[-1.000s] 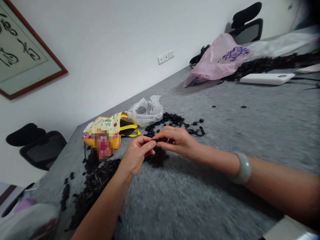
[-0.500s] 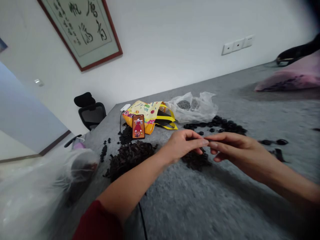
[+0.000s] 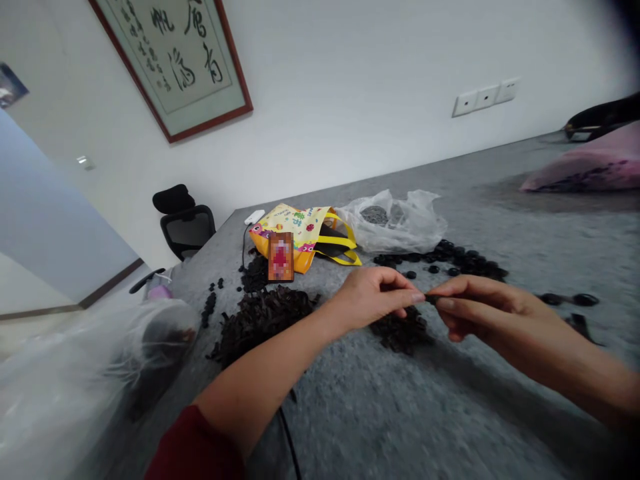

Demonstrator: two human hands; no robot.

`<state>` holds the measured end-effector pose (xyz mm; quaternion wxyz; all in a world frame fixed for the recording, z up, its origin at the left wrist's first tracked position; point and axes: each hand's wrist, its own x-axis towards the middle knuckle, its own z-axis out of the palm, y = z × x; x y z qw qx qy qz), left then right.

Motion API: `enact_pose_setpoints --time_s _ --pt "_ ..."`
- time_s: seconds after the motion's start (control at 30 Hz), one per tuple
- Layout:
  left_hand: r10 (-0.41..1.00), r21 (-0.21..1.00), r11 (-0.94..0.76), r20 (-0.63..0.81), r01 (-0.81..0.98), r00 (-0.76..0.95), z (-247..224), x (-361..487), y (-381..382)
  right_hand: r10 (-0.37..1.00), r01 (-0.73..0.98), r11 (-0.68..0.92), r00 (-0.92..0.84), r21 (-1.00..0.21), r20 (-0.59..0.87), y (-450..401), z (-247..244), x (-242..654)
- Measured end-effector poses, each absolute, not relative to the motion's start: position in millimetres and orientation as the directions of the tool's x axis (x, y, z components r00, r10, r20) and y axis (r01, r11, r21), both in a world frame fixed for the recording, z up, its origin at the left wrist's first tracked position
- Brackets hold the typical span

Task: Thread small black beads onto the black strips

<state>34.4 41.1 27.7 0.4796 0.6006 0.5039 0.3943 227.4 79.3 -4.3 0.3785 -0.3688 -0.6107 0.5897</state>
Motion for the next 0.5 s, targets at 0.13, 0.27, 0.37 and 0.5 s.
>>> enact_pose_setpoints --time_s 0.13,0.27,0.37,0.5 --pt "0.986 0.954 -0.063 0.014 0.295 0.164 25 28 45 0.91 0.012 0.002 -0.414 -1.0 -0.003 83 -2 227" --pt "0.985 0.836 -0.151 0.173 0.527 0.008 24 5 58 0.948 -0.078 -0.006 -0.317 -0.997 0.019 93 -6 230" --pt "0.967 0.524 -0.094 0.249 0.846 -0.047 31 -30 63 0.964 -0.062 0.054 -0.257 -0.997 0.068 101 -10 234" --pt "0.962 0.229 -0.036 0.273 0.973 -0.028 44 -91 44 0.957 0.045 0.164 -0.251 -0.985 0.148 103 -9 239"
